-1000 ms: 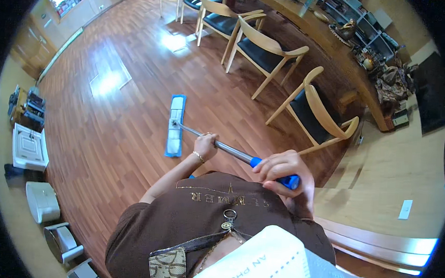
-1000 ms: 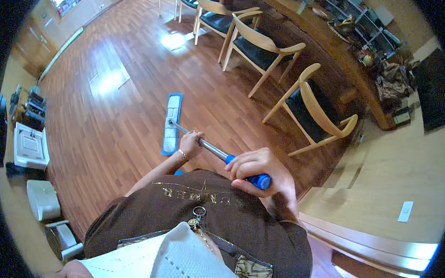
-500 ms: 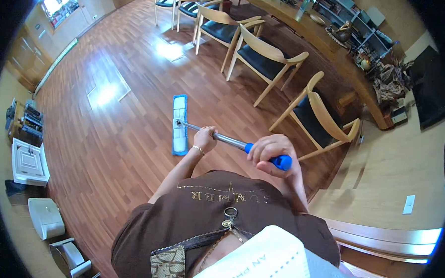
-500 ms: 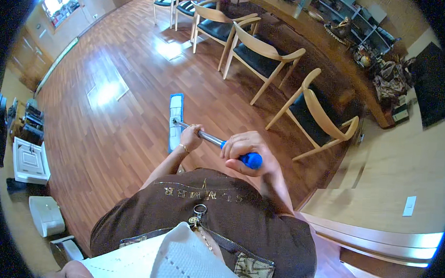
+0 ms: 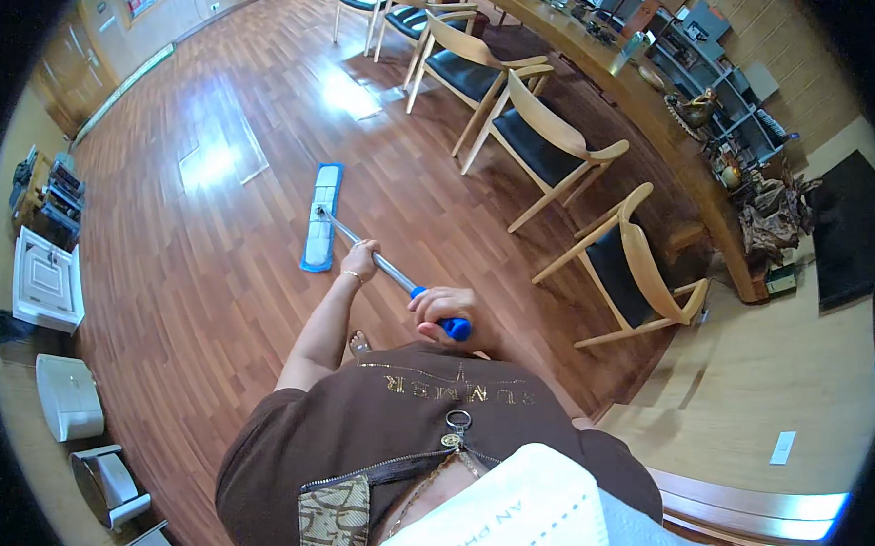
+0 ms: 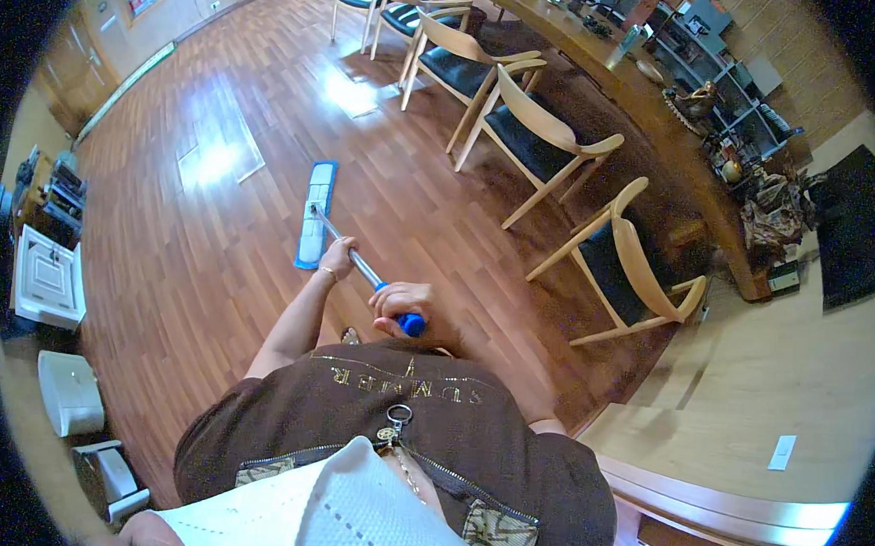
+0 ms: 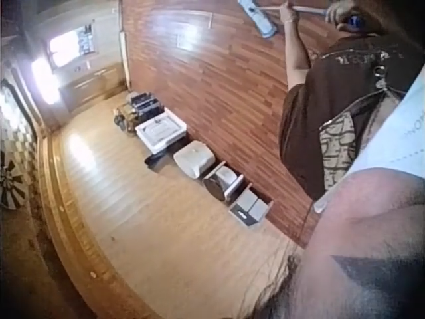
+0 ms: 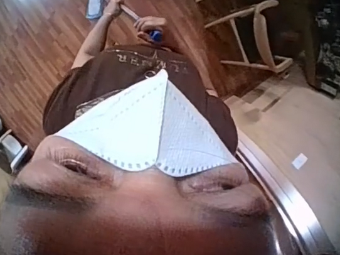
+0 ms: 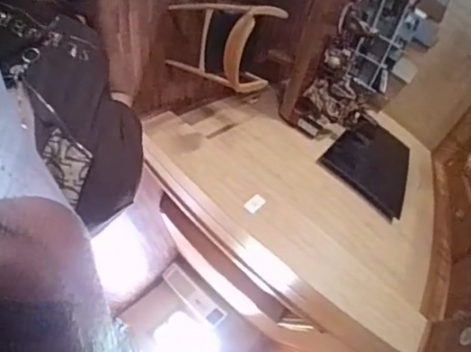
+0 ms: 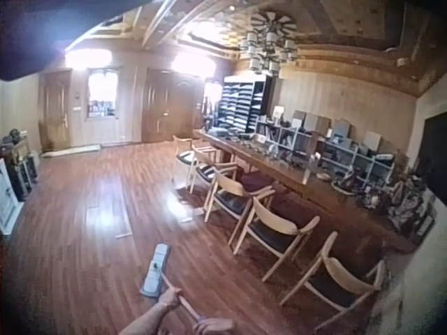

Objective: Mop the wooden floor using a flat mop.

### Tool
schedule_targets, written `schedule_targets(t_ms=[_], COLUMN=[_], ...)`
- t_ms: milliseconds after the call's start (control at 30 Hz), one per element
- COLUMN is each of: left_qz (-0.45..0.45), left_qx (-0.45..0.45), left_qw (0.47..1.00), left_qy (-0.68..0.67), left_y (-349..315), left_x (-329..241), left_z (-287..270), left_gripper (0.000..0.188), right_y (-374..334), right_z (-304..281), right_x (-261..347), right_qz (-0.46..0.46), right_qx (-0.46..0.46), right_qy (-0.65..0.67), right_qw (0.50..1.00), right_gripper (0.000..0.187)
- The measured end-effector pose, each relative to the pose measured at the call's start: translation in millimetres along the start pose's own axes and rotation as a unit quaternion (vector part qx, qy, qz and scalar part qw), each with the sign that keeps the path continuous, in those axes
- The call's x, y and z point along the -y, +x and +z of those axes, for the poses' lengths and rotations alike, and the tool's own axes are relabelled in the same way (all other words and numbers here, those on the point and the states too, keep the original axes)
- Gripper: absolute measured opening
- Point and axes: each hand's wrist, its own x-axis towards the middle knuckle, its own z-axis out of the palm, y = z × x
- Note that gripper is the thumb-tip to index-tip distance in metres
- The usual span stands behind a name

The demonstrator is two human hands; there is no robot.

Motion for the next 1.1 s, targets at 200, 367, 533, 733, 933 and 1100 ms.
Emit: schedule_targets(t_ms=[200, 367, 533, 733, 933, 1100], left_qz=[-0.011, 0.064, 0.135, 0.148, 0.068, 0.011], left_qx=[0.025, 0.002, 0.095, 0.141, 0.120, 0.052], left_qw=[0.999, 0.998, 0.985, 0.978, 0.988, 0.996], left_qy=[0.036, -0.001, 0.048, 0.047, 0.074, 0.068], left_y=[4, -8, -27, -53, -65, -69], left_x=[-10, -73, -134, -179, -152, -95], left_z=[14, 20, 26, 10, -14, -20], left_gripper=[0.012, 0.024, 0.009, 0.010, 0.010, 0.009], right_y=[-13, -30, -63, -69, -43, -22], right_z=[-13, -52, -74, -105, -96, -64], right_x=[23, 66, 107, 111, 89, 60], right_qz=[0.067, 0.076, 0.084, -0.053, -0.056, -0.042], right_qx=[-0.020, -0.033, -0.135, -0.132, -0.069, -0.014], right_qy=[-0.045, -0.063, -0.033, 0.006, 0.029, 0.043], right_qw=[0.997, 0.995, 0.987, 0.990, 0.996, 0.998], right_gripper=[0.010, 0.007, 0.013, 0.025, 0.026, 0.019])
